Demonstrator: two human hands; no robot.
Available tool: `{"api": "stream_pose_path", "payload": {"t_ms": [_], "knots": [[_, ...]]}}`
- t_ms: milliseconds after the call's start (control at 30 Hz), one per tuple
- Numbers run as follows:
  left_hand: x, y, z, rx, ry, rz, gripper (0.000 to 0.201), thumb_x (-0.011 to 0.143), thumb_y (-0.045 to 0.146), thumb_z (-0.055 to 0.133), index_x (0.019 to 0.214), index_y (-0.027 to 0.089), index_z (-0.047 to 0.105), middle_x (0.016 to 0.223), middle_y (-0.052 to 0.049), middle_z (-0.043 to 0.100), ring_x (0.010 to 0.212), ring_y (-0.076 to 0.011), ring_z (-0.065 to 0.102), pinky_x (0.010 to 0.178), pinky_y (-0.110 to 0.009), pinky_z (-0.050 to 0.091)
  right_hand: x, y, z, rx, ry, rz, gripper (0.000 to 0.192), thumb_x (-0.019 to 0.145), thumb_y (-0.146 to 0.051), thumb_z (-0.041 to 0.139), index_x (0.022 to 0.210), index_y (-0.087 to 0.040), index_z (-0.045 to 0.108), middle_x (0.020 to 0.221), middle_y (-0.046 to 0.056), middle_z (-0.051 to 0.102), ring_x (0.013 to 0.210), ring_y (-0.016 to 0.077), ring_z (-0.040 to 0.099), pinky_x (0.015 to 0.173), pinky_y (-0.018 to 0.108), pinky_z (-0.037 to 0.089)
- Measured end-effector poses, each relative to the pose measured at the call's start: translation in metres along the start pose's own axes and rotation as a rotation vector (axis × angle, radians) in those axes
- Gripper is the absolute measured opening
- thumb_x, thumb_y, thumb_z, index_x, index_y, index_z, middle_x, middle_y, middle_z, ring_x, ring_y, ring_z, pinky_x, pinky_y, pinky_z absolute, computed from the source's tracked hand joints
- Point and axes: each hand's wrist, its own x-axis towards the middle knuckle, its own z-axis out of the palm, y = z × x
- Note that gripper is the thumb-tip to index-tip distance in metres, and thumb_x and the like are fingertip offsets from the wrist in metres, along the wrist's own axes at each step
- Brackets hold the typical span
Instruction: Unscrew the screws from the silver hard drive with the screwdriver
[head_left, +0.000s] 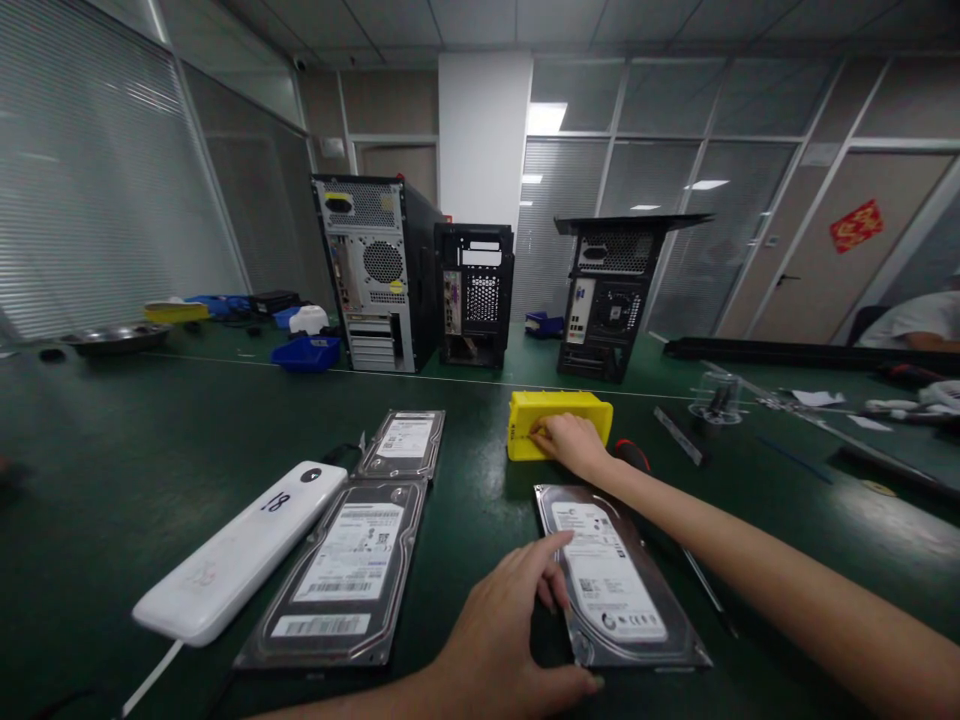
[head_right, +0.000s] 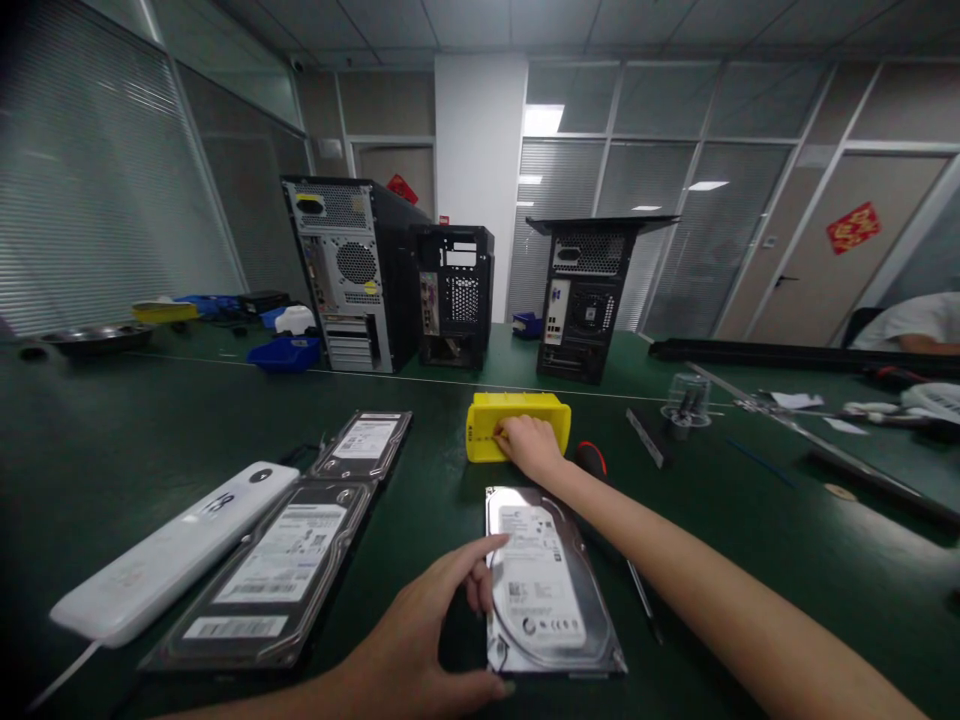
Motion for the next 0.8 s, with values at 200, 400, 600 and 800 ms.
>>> {"api": "stream_pose_path", "payload": {"t_ms": [200,400,600,800], "knots": [[-0.002,0.004,-0.003,-0.007,-0.015,-0.027,0.092,0.055,0.019,0.080,0.137,0.020,0.038,0.110,-0.006,0.057,0.097,-0.0233,0.052,0.092,-0.036,0.040,0.001,-0.001,0.001,0.040,-0.005,-0.024,0.030,0.089,-0.031,0.052,0.115,-0.016,0.055,0.116,0.009,0.058,0.098,0.0190,0.059,0.083,0.040,0.050],[-0.002,0.006,-0.005,-0.006,-0.030,-0.034,0.091,0.056,0.020,0.081,0.137,0.020,0.037,0.112,-0.006,0.056,0.101,-0.0234,0.050,0.096,-0.037,0.037,-0.006,0.008,-0.003,0.152,-0.013,-0.090,0.029,0.089,-0.031,0.052,0.113,-0.015,0.056,0.113,0.008,0.059,0.096,0.0182,0.060,0.082,0.039,0.051],[-0.003,0.005,-0.004,-0.024,-0.024,-0.019,0.089,0.058,0.017,0.080,0.136,0.019,0.038,0.107,-0.005,0.057,0.097,-0.0222,0.051,0.092,-0.035,0.039,-0.029,0.025,-0.021,0.415,0.037,-0.195,0.020,0.087,-0.028,0.055,0.099,-0.016,0.065,0.088,0.004,0.066,0.080,0.0146,0.060,0.078,0.033,0.047],[-0.002,0.004,-0.004,-0.010,-0.027,-0.011,0.087,0.059,0.020,0.080,0.136,0.018,0.038,0.105,-0.005,0.057,0.096,-0.0225,0.052,0.091,-0.036,0.040,-0.095,0.028,-0.022,0.773,0.174,0.033,0.035,0.086,-0.042,0.050,0.098,-0.013,0.065,0.060,-0.001,0.053,0.052,0.0099,0.044,0.050,0.023,0.035]]}}
